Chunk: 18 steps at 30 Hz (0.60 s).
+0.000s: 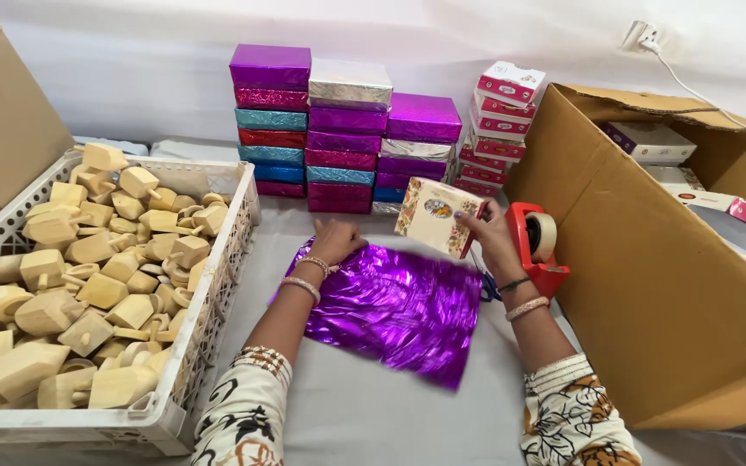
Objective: Wrapping small white gift boxes with decorative shiny purple and silver paper and securing them with tape.
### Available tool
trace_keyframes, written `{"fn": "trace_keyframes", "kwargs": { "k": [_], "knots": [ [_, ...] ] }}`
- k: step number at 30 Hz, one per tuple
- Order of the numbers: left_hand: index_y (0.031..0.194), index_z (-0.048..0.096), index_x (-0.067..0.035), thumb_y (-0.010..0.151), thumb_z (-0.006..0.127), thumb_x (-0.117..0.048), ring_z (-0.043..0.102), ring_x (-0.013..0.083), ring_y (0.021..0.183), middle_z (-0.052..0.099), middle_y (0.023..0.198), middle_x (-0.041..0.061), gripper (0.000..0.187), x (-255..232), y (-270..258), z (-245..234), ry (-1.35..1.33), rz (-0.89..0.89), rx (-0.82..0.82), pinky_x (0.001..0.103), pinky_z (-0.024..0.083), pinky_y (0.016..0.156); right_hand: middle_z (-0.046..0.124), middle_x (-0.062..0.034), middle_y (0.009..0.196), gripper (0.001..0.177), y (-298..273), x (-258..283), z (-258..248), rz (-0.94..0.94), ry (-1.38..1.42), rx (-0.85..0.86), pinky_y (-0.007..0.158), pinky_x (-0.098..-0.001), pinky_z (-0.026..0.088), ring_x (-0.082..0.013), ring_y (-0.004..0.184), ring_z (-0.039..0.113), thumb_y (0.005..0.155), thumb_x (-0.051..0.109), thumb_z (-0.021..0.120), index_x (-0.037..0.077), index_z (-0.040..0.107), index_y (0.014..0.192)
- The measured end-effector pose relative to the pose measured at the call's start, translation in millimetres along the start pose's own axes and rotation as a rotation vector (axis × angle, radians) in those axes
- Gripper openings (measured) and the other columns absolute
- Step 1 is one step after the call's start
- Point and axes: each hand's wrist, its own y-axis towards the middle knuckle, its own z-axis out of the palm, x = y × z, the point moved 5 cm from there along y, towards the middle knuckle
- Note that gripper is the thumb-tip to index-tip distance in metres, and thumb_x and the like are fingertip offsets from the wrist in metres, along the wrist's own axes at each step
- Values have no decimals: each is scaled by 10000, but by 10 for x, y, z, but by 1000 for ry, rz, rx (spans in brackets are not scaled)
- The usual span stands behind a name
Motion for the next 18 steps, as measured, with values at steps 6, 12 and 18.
{"fn": "trace_keyframes", "kwargs": {
  "k": [6,12,18],
  "knots": [
    [874,763,-150,834,774,-387,690,342,996,766,883,83,241,73,39,-45,155,-106,-250,648,303,1022,695,-69,1037,481,-425,724,479,-326,-360,-62,788,-265,568,-108,914,677,844,106,841,41,549,1222],
    [905,755,-141,853,762,-343,697,328,971,766,905,71,209,197,-62,-33,160,-160,-320,597,348,972,666,-94,1012,564,-806,517,1075,-578,-941,33,813,-373,554,-225,931,644,727,152,869,69,605,1219],
    [942,750,-135,879,758,-357,689,328,969,768,893,83,231,170,-158,-180,131,-228,-298,560,362,939,623,-84,1122,558,-1294,307,1623,-1017,-1427,456,910,-402,476,-252,1052,607,720,249,861,63,586,1168]
  ]
}}
